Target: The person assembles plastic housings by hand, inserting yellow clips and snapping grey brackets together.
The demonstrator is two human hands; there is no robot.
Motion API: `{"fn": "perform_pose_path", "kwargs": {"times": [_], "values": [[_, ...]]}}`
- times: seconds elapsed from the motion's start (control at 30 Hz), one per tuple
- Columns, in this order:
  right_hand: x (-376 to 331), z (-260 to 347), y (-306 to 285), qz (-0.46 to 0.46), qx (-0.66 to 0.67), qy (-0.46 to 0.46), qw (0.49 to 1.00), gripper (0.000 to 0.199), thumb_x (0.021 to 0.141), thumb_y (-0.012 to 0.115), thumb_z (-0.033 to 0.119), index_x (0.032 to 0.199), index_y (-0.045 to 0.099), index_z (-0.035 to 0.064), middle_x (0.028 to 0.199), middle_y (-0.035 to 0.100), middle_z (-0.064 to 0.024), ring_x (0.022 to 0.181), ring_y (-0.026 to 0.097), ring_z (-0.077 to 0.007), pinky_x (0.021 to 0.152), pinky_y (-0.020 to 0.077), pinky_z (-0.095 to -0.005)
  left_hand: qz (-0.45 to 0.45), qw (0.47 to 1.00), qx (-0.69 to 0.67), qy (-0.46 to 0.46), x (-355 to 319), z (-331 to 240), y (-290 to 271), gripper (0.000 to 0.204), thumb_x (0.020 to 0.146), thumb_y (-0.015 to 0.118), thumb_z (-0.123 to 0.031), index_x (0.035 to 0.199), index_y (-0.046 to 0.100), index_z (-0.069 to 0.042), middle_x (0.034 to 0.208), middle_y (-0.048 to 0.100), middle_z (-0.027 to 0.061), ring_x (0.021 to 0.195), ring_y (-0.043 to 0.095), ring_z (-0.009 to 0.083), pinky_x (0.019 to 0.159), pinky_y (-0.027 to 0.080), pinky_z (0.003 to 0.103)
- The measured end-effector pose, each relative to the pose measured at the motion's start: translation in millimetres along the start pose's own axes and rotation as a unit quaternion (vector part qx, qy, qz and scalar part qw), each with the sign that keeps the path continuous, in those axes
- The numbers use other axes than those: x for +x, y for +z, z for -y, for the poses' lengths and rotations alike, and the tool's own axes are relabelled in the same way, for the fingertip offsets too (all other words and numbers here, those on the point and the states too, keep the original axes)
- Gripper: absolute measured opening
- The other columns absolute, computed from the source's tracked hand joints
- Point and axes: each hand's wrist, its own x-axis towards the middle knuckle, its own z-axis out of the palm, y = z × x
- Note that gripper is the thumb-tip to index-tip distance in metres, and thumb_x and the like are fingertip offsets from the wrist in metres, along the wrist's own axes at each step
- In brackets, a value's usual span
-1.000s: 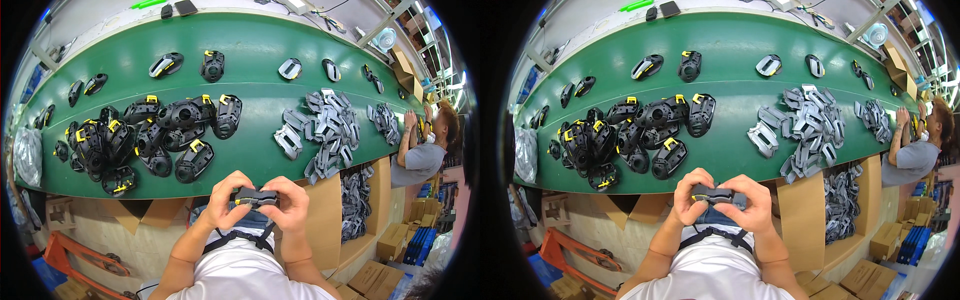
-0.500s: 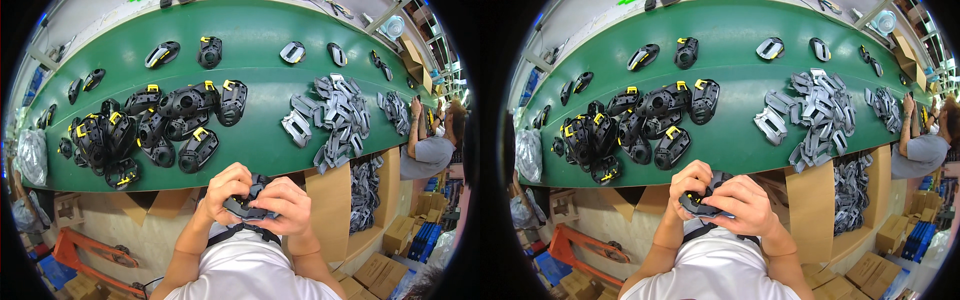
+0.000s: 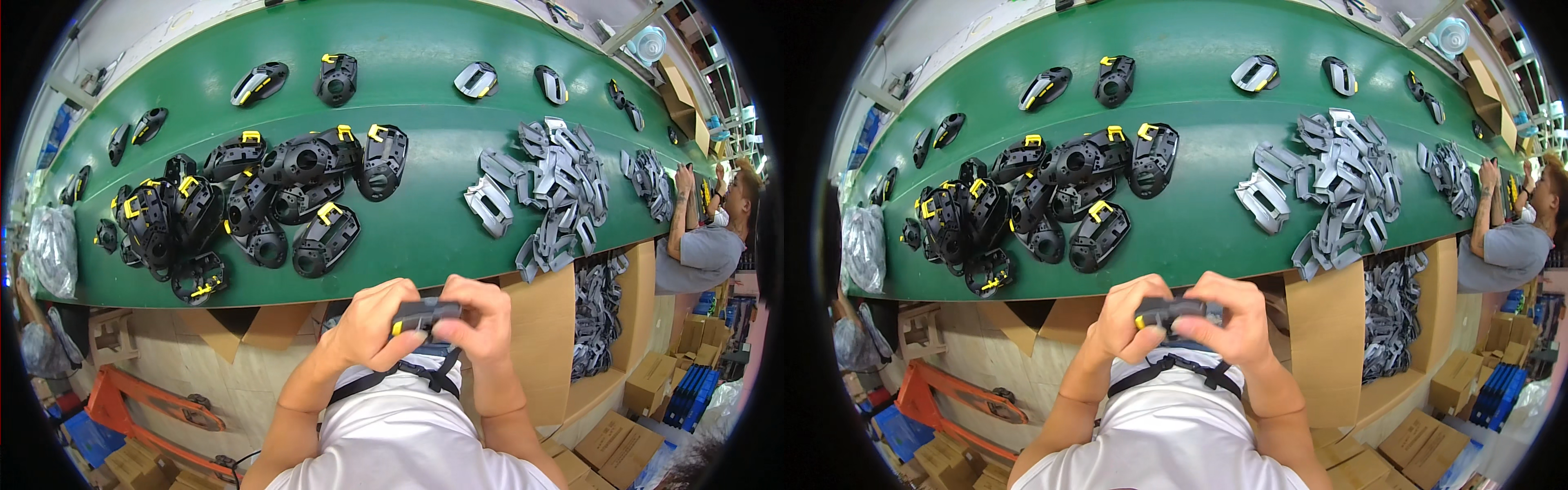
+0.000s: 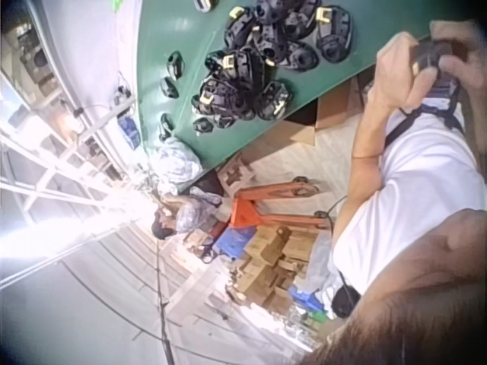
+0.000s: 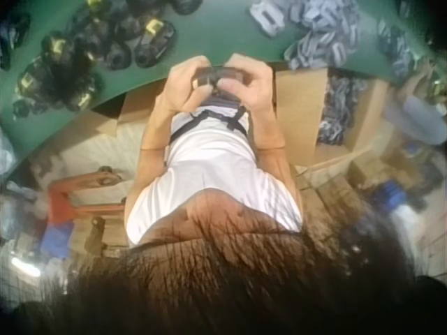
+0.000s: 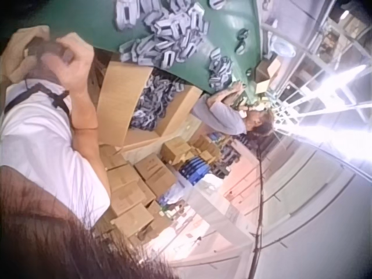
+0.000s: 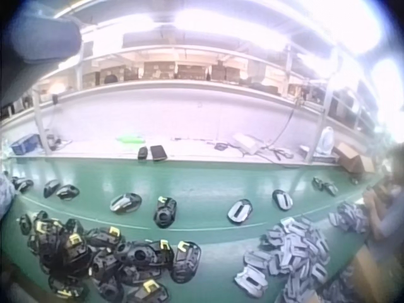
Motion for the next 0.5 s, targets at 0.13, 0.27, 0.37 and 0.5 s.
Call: {"fn": "perform_pose_path", "kwargs": {"times": [0.13,0.27,0.37,0.5], "values": [[4,-13,3,-0.019,0.024,0.070,0.997,0.033,0.071,0.077,0.009,0.097,0.063,-0.0051,0.079,0.063,-0.0094,0.071,0.058,-0.0153,0.063,0.0464,-0.0269,-0.063,0.986,-0.048,-0.149,-3,0,6,0.018,0.085,0.058,-0.013,0.088,0.051,0.003,0.068,0.052,0.0121,0.054,0.050,0.0234,0.053,0.041,0.030],[6,-9,8,-0.009,-0.001,0.077,0.997,0.048,0.072,0.077,0.009,0.112,0.056,-0.0049,0.092,0.063,-0.0100,0.086,0.061,-0.0160,0.079,0.0500,-0.0302,-0.076,0.977,-0.047,-0.192,-4,3,7,0.018,0.088,0.058,-0.016,0.089,0.053,0.002,0.063,0.052,0.0104,0.051,0.049,0.0197,0.051,0.040,0.030],[-2,-18,9,-0.015,0.020,0.116,0.993,0.052,0.073,0.078,0.010,0.116,0.053,-0.0049,0.100,0.062,-0.0099,0.093,0.060,-0.0157,0.084,0.0493,-0.0311,-0.076,0.974,-0.053,-0.207,4,0,7,0.017,0.088,0.057,-0.015,0.089,0.053,0.001,0.065,0.054,0.0104,0.052,0.050,0.0196,0.052,0.041,0.031],[-2,-20,2,-0.004,0.100,0.145,0.984,0.057,0.076,0.075,0.011,0.123,0.047,-0.0045,0.110,0.058,-0.0101,0.102,0.056,-0.0156,0.090,0.0456,-0.0308,-0.042,0.971,-0.042,-0.230,9,0,4,0.017,0.089,0.057,-0.016,0.091,0.054,0.002,0.065,0.055,0.0102,0.055,0.051,0.0165,0.053,0.042,0.030]]}}
